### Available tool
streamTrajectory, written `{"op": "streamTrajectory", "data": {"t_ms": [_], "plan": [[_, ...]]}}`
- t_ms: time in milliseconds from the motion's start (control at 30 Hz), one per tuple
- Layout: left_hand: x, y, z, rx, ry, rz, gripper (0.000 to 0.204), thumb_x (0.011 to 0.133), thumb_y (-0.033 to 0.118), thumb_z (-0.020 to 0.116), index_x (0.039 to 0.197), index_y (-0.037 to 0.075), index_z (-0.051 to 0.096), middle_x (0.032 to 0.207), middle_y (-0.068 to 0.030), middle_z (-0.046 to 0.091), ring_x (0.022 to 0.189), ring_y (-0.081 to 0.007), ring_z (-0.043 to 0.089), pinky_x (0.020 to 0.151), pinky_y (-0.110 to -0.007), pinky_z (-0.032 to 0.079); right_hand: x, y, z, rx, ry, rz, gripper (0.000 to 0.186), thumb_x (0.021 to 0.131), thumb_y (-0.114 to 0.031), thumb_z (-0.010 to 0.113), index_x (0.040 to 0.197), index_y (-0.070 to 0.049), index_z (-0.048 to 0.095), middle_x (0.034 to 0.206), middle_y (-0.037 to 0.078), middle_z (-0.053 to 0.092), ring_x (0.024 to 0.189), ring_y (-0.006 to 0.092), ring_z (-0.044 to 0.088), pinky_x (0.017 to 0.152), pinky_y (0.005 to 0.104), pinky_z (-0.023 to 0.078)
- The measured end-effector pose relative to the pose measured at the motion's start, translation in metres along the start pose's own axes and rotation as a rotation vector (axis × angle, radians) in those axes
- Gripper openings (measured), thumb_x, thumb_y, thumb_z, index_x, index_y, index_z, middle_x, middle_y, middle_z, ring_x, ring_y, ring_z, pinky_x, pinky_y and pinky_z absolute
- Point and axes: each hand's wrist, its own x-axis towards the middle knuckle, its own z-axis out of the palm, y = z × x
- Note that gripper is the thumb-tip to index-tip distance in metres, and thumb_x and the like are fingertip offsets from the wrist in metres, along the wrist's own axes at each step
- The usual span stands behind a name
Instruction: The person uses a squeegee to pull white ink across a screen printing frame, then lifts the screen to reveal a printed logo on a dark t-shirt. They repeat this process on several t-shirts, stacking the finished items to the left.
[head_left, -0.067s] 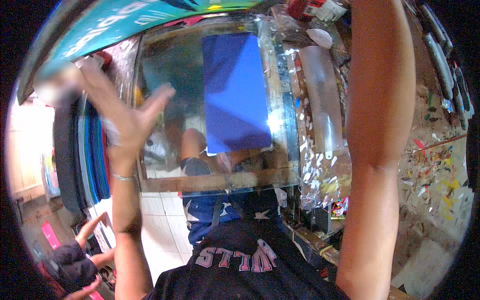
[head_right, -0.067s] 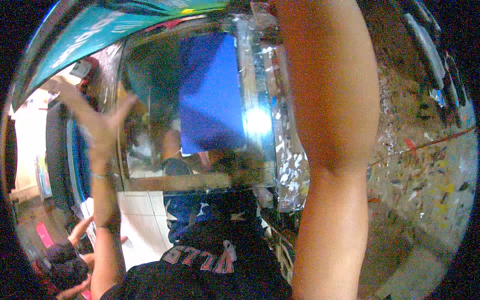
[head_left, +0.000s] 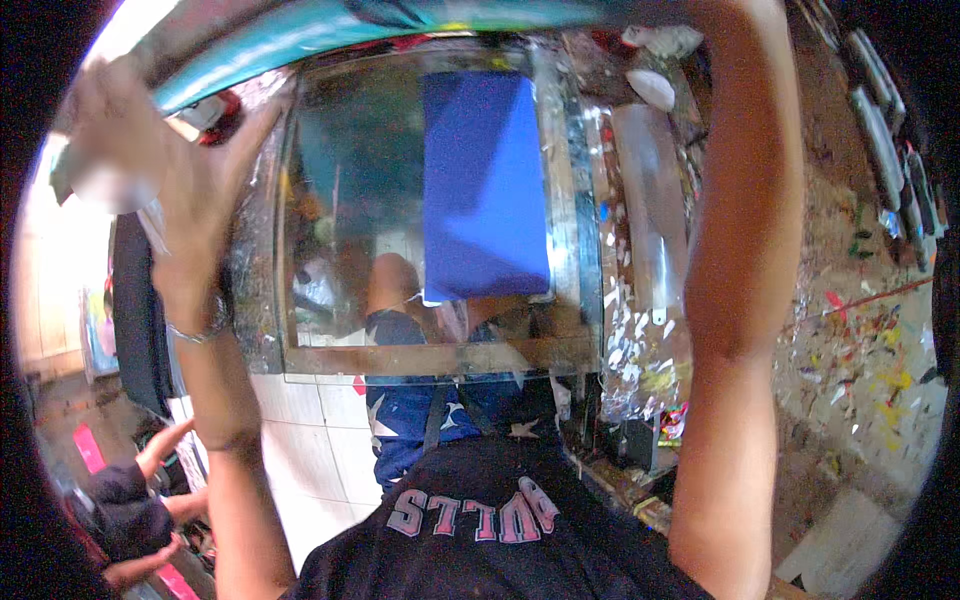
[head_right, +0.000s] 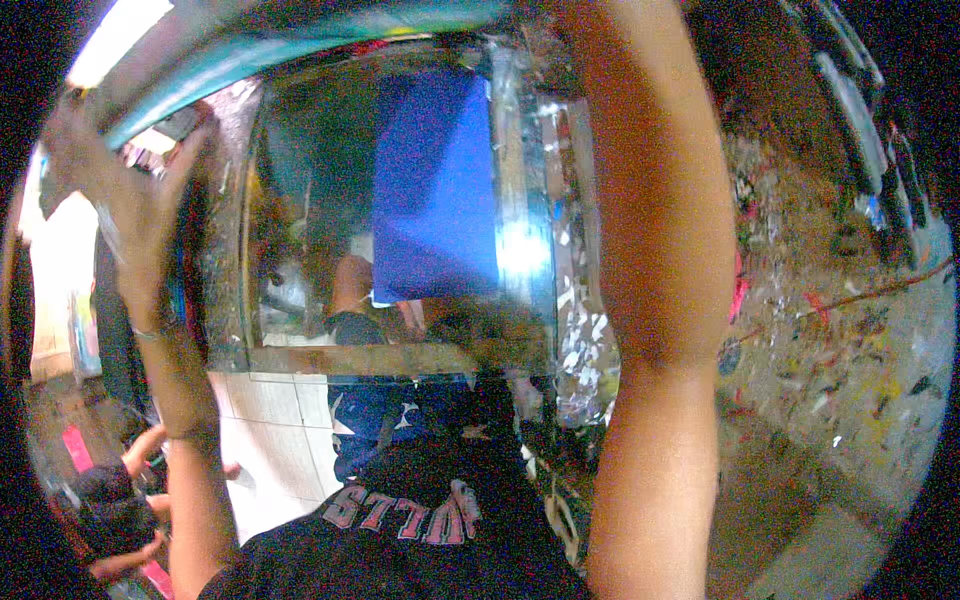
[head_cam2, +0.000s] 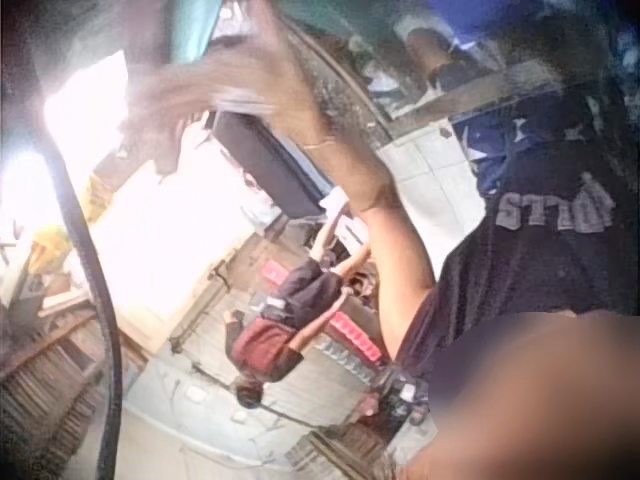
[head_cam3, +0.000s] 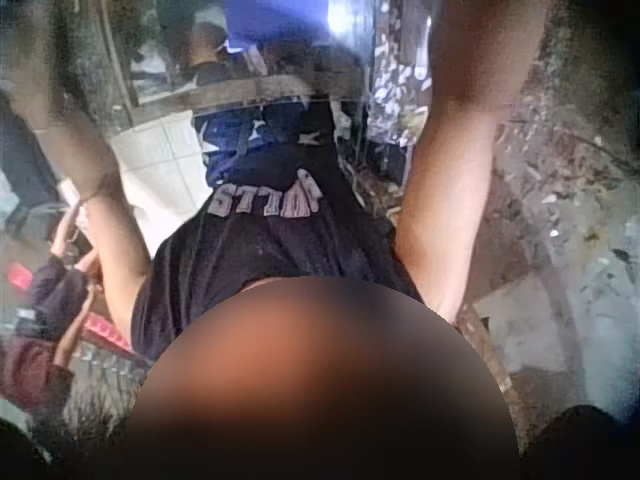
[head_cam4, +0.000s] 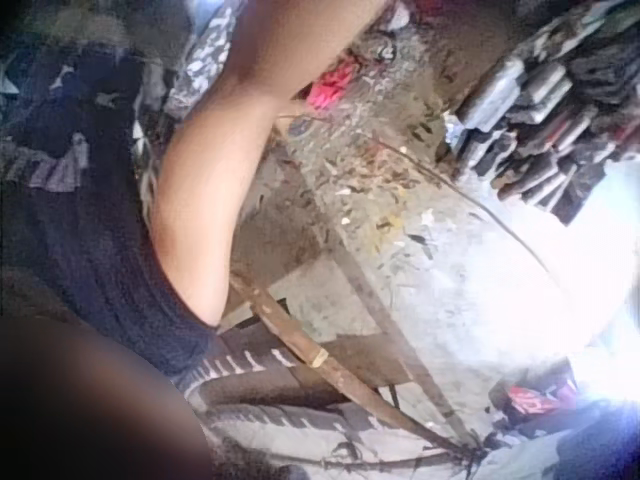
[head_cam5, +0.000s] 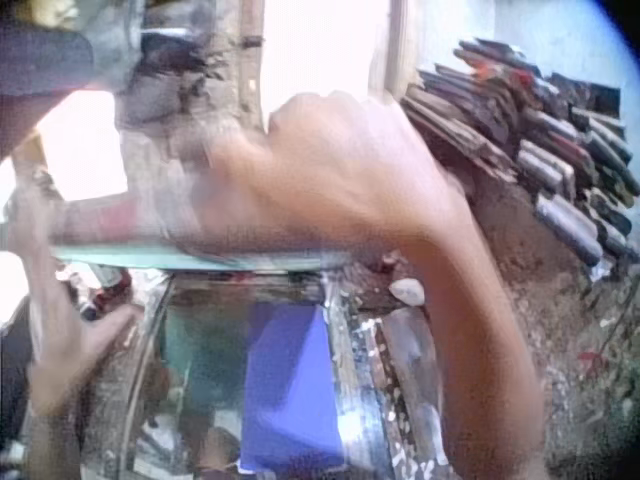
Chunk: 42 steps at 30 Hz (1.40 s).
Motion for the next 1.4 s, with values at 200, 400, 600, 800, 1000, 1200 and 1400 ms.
{"op": "streamTrajectory", "data": {"t_ms": [200,400,600,800,1000,1200,1400], "plan": [[-0.068,0.005,-0.049,-0.267,-0.875,0.063,0.049,0.065,0.013,0.084,0.105,0.002,0.059,0.103,-0.0180,0.063,0.100,-0.0383,0.063,0.087,-0.045,0.051,-0.149,-0.097,0.081,0.211,0.174,0.052,0.043,0.081,-0.049,0.069,0.090,-0.008,0.064,0.083,0.014,0.060,0.080,0.0313,0.062,0.072,0.0460,0.051],[-0.191,0.020,-0.004,-0.372,-0.975,0.068,0.046,0.068,0.016,0.085,0.100,0.003,0.056,0.102,-0.0136,0.059,0.103,-0.0328,0.059,0.088,-0.043,0.046,-0.167,-0.099,0.185,0.477,-0.382,0.087,0.035,0.083,-0.032,0.072,0.097,-0.004,0.058,0.088,0.019,0.066,0.085,0.0419,0.065,0.074,0.0527,0.050],[-0.200,0.024,0.002,-0.382,-0.977,0.063,0.045,0.068,0.012,0.083,0.103,0.002,0.057,0.102,-0.0133,0.058,0.102,-0.0321,0.059,0.087,-0.043,0.046,-0.147,-0.082,0.191,0.596,-0.560,0.072,0.032,0.077,-0.015,0.076,0.102,-0.005,0.058,0.090,0.020,0.070,0.092,0.0436,0.066,0.075,0.0551,0.049],[-0.202,0.022,0.001,-0.411,-0.958,0.069,0.050,0.067,0.011,0.084,0.108,0.000,0.058,0.101,-0.0132,0.058,0.099,-0.0323,0.058,0.085,-0.043,0.045,-0.185,-0.111,0.167,0.547,-0.488,0.050,0.023,0.078,-0.003,0.065,0.100,-0.005,0.059,0.085,0.016,0.067,0.085,0.0399,0.065,0.070,0.0519,0.050],[-0.194,0.024,0.001,-0.435,-0.987,0.033,0.047,0.065,0.010,0.085,0.101,0.003,0.054,0.098,-0.0128,0.056,0.095,-0.0322,0.056,0.084,-0.043,0.044,-0.206,-0.122,0.195,0.335,-0.226,0.049,0.016,0.084,-0.006,0.060,0.100,-0.010,0.062,0.091,0.009,0.064,0.088,0.0290,0.063,0.074,0.0417,0.052],[-0.191,0.024,0.001,-0.420,-1.031,0.026,0.047,0.065,0.011,0.084,0.099,0.004,0.054,0.097,-0.0123,0.055,0.096,-0.0315,0.055,0.084,-0.043,0.044,-0.111,-0.067,0.265,0.289,-0.004,0.066,0.016,0.084,-0.005,0.060,0.098,-0.010,0.065,0.091,0.012,0.071,0.087,0.0345,0.068,0.076,0.0479,0.053],[-0.191,0.024,0.001,-0.448,-1.029,0.008,0.042,0.065,0.009,0.081,0.097,0.003,0.054,0.095,-0.0122,0.054,0.093,-0.0311,0.055,0.082,-0.042,0.042,-0.055,-0.025,0.253,0.368,-0.180,0.104,0.024,0.085,-0.009,0.058,0.107,-0.012,0.067,0.093,0.020,0.073,0.090,0.0411,0.071,0.076,0.0528,0.056]]}}
